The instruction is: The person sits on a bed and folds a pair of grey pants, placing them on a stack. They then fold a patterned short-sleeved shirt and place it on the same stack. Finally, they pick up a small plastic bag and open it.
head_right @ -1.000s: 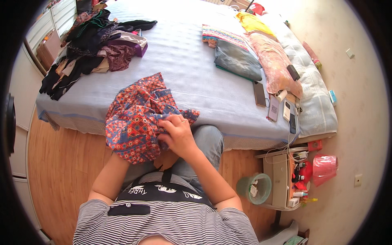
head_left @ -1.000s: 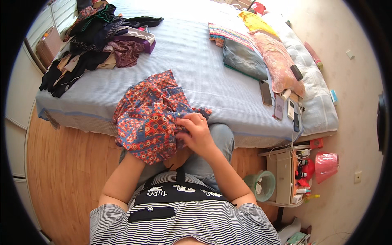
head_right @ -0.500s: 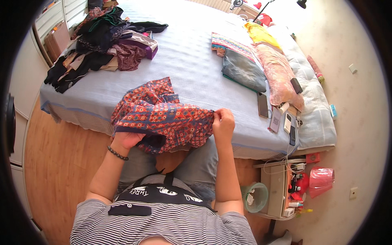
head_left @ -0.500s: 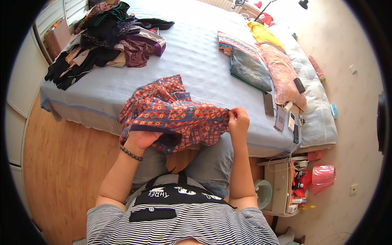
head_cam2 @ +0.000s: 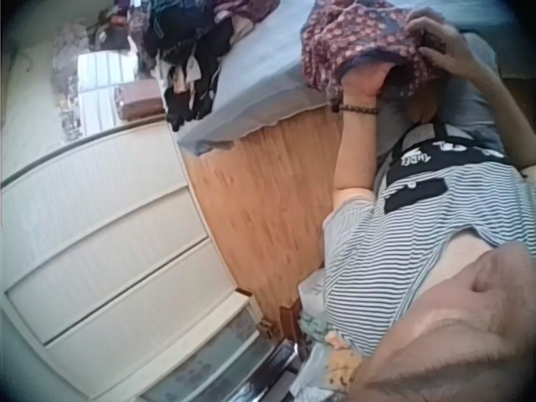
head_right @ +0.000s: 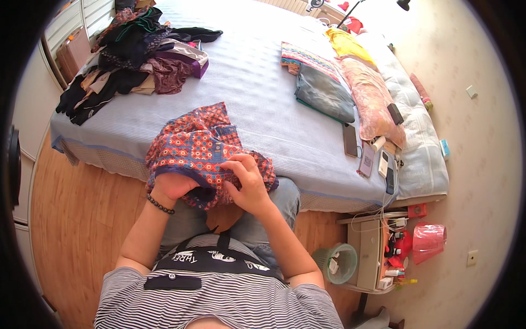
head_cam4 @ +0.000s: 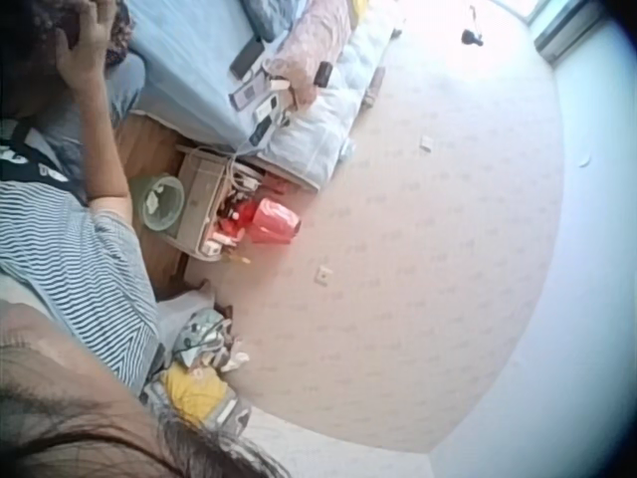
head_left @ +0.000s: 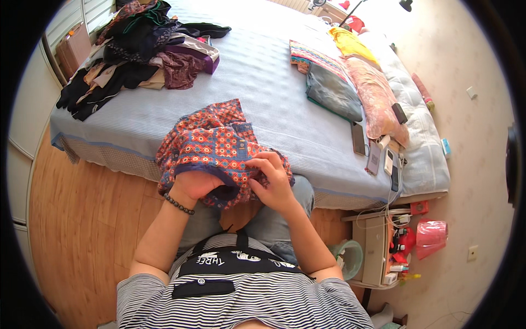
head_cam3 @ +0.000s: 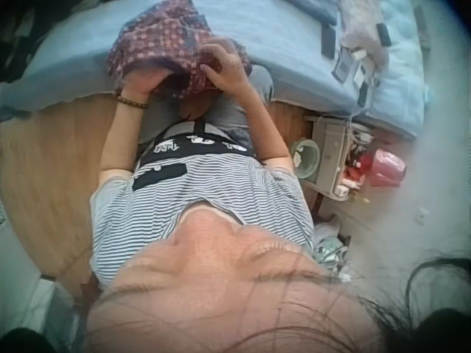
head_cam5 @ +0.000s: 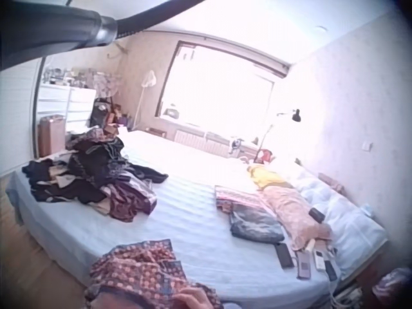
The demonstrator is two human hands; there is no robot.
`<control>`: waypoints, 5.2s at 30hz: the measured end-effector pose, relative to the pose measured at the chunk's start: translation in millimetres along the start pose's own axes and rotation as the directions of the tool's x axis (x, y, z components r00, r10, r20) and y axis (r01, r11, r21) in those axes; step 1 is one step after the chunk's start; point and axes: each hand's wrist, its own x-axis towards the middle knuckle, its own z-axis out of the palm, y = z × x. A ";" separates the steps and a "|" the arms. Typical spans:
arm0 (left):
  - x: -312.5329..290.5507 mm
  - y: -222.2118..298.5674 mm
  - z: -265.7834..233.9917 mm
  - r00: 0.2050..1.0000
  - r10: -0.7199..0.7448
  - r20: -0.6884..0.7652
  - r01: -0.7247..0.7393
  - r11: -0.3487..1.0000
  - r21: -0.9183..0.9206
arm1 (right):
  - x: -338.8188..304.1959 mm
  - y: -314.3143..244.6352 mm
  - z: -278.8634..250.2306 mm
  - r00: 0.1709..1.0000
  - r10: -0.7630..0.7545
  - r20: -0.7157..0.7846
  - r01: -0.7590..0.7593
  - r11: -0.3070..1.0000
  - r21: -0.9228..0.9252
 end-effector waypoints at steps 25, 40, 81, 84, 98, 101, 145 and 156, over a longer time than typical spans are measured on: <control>3.5 37.5 -34.3 0.860 0.477 0.182 0.309 -0.770 0.558 | -8.2 82.8 -36.3 0.775 0.605 -0.184 -0.404 0.696 0.593; 48.7 119.3 186.7 0.735 0.442 0.515 -0.033 -0.735 0.678 | 126.3 -14.7 -115.6 0.945 -0.007 -0.327 -0.212 0.749 -0.628; 45.0 187.1 363.6 0.873 0.155 0.462 -0.398 -0.321 0.860 | 202.8 -161.4 -305.6 0.870 0.136 -0.474 0.118 0.877 0.467; 39.2 182.9 365.4 0.833 0.228 0.504 -0.463 -0.210 0.861 | 188.1 -158.5 -315.0 0.915 0.062 -0.399 0.008 0.985 0.170; 30.6 156.3 376.9 0.859 0.213 0.465 -0.435 -0.174 0.883 | 151.1 -159.7 -352.3 0.984 0.110 -0.141 -0.111 0.994 -0.004; 30.9 168.6 371.6 0.826 0.302 0.477 -0.247 -0.567 0.786 | 152.1 -151.6 -353.7 0.974 0.089 -0.209 -0.076 0.995 0.069; 54.3 301.6 361.1 0.672 0.348 0.653 -0.237 -0.735 0.635 | 181.3 -154.5 -381.5 0.793 -0.345 -0.501 0.048 0.856 -0.515; 195.6 272.7 159.6 0.707 0.433 0.559 0.022 -0.803 0.595 | 237.0 84.1 -253.9 0.957 -0.214 -0.198 -0.068 0.498 -0.865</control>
